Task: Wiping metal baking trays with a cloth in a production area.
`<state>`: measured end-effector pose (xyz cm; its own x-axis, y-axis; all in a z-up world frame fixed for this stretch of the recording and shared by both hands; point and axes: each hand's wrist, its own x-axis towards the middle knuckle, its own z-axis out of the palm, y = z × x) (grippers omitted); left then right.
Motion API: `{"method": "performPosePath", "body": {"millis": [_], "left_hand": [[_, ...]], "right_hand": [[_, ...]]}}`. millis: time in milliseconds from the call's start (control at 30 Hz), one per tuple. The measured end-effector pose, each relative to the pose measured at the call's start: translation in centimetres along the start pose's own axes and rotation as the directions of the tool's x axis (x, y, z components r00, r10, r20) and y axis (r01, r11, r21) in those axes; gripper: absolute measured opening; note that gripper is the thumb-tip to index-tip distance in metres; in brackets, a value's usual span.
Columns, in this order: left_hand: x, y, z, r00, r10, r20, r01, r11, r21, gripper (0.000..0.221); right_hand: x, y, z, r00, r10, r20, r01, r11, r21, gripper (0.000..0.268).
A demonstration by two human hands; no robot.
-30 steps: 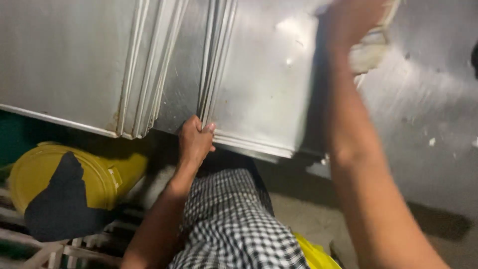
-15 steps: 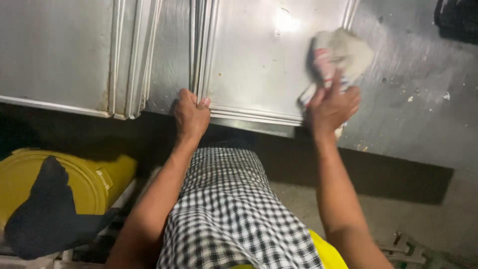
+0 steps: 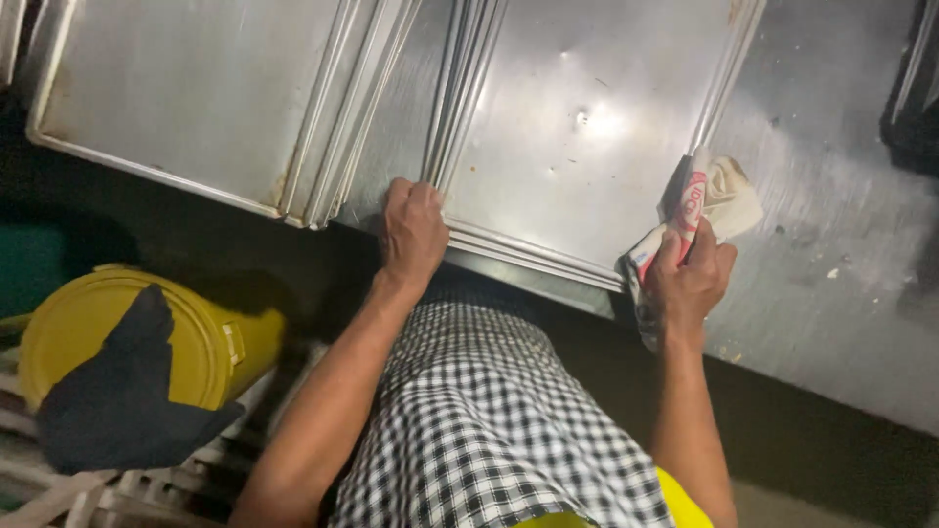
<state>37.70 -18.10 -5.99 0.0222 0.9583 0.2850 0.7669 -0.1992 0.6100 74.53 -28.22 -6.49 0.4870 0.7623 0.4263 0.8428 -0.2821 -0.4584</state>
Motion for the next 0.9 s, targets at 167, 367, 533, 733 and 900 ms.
{"method": "performPosePath", "body": {"millis": [167,367,533,733,900], "left_hand": [[-0.6,3.0,-1.1,1.000,0.011,0.017,-0.013,0.995,0.102,0.015],[-0.6,3.9,-1.2,0.996,-0.078,0.031,0.079,0.996,-0.030,0.020],[2.3,8.2,-2.8,0.693,-0.490,0.528,0.495,0.857,0.145,0.049],[10.2,11.4,-9.7,0.864,-0.170,0.474,0.482,0.549,-0.683,0.022],[9.0,22.3,-16.6,0.906,0.401,0.133,-0.364,0.901,-0.235,0.015]], "right_hand": [[0.4,1.6,-1.4,0.989,-0.023,0.146,-0.013,0.971,0.238,0.035],[1.8,3.1,-2.7,0.923,0.081,0.375,-0.225,0.906,0.358,0.032],[2.1,7.7,-1.9,0.834,0.304,0.460,-0.534,0.655,0.534,0.022],[3.3,0.8,-5.0,0.867,0.226,0.444,-0.493,0.516,0.700,0.021],[2.6,-2.9,-7.1,0.998,-0.046,-0.043,0.061,0.869,0.491,0.026]]}}
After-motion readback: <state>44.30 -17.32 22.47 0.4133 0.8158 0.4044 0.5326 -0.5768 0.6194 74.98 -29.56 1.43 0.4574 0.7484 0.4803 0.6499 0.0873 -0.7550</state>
